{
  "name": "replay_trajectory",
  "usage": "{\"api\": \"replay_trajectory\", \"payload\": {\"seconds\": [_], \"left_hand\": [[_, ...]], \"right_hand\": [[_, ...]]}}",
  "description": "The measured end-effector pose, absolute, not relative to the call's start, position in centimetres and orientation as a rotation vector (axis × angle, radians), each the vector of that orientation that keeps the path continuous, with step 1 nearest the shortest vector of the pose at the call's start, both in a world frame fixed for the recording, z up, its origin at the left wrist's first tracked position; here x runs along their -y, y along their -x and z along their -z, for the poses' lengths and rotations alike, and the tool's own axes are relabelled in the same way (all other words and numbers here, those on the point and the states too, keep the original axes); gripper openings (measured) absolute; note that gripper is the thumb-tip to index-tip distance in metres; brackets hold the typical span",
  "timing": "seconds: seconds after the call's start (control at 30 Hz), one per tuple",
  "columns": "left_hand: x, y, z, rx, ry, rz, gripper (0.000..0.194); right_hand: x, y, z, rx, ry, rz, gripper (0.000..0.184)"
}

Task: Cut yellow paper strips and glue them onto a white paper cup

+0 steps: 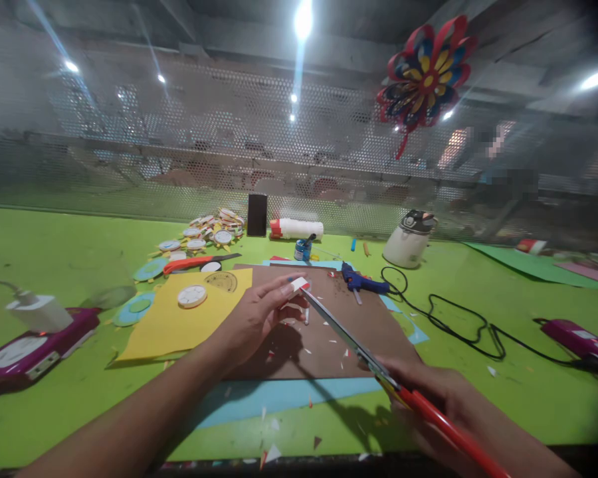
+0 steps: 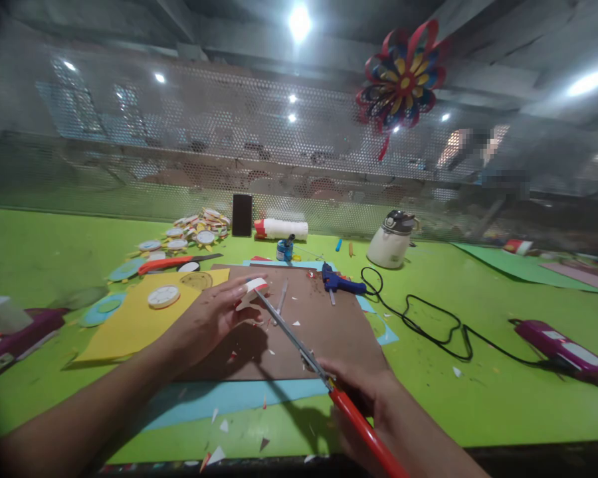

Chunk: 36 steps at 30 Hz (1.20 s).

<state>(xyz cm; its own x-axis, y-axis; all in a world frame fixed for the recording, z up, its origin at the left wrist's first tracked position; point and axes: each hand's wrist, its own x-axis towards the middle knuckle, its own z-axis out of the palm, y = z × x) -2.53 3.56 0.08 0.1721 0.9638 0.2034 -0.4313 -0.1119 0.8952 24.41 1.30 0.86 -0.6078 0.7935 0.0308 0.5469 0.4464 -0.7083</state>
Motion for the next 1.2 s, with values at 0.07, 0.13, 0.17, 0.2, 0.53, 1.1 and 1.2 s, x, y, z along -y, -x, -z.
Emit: {"api": "replay_trajectory", "payload": {"seconds": [0.07, 0.13, 0.17, 0.2, 0.53, 1.1, 1.2], "left_hand": [[-3.6, 2.6, 0.0, -0.651, -1.100, -1.340, 0.027], [-3.6, 2.6, 0.1, -0.646, -1.109, -1.340, 0.027], [-3.6, 2.6, 0.1, -0.644, -1.113, -1.339, 0.027], [-3.6, 2.6, 0.1, -0.642, -1.118, -1.340, 0.027], [-3.6, 2.5, -0.2, -0.626, -1.110, -1.357, 0.028], [-3.5, 2.6, -0.2, -0.684, -1.165, -1.323, 0.027], [-3.3, 2.6, -0.2, -0.695, -1.170, -1.316, 0.026]], "right_hand": [[-1.3, -24.3, -1.0, 2.355, 1.104, -0.931, 0.047], [-1.1, -24.2, -1.1, 2.337, 1.080, -0.905, 0.046], [-1.1, -24.1, -1.1, 2.328, 1.080, -0.890, 0.045], [-1.0, -24.1, -1.2, 2.322, 1.086, -0.878, 0.044], [-0.4, -23.3, -1.2, 2.302, 1.091, -0.795, 0.045], [-0.4, -23.6, -1.3, 2.284, 1.089, -0.828, 0.044], [-0.5, -23.8, -1.2, 2.299, 1.081, -0.826, 0.043]]}}
